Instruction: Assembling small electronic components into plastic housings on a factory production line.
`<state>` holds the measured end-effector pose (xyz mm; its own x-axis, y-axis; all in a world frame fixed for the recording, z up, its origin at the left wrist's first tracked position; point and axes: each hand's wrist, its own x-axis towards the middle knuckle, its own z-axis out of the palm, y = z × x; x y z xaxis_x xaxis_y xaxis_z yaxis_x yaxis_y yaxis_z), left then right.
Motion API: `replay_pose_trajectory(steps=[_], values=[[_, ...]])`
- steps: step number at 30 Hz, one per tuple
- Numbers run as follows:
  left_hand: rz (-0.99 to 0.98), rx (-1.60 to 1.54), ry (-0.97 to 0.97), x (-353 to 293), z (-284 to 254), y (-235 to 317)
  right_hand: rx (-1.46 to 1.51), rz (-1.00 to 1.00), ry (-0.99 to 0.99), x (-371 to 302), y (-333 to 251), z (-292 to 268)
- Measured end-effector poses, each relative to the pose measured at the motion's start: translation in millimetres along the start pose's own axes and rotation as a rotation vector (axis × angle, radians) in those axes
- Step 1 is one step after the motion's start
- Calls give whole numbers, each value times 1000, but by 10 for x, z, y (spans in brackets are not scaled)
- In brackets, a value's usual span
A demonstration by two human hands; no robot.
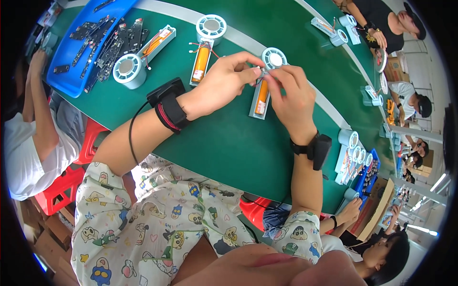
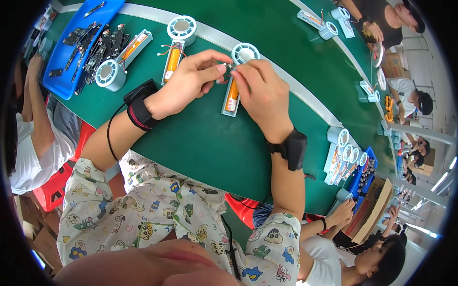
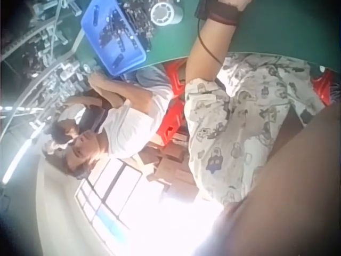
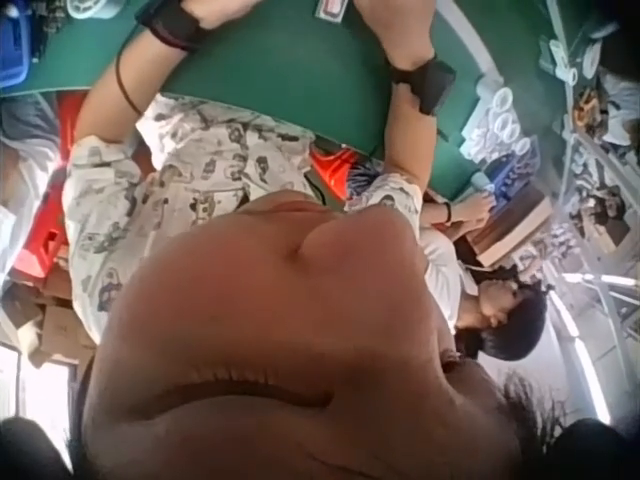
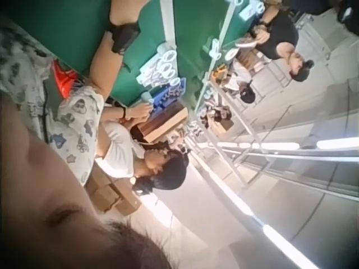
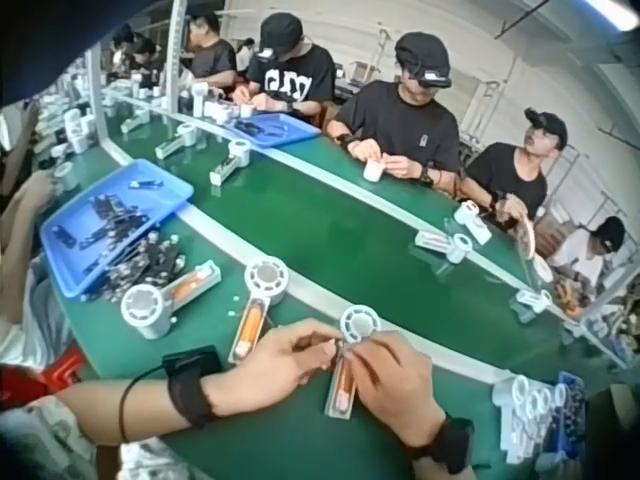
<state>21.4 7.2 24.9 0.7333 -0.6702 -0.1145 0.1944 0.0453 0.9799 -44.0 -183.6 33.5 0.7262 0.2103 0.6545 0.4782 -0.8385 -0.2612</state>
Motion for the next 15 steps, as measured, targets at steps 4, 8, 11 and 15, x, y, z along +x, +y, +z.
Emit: replay_pose_trajectory(steps=[4,8,11,15], values=[[1,-15,52,9,-23,-65,44,91,-91,-9,-211,-177],[17,-32,35,8,4,-117,6,86,-255,-13,-413,-76],[1,-102,24,-2,-29,-126,-12,-77,-135,-90,-326,68],[19,-100,21,-5,-29,-157,168,136,-80,-177,-327,103]])
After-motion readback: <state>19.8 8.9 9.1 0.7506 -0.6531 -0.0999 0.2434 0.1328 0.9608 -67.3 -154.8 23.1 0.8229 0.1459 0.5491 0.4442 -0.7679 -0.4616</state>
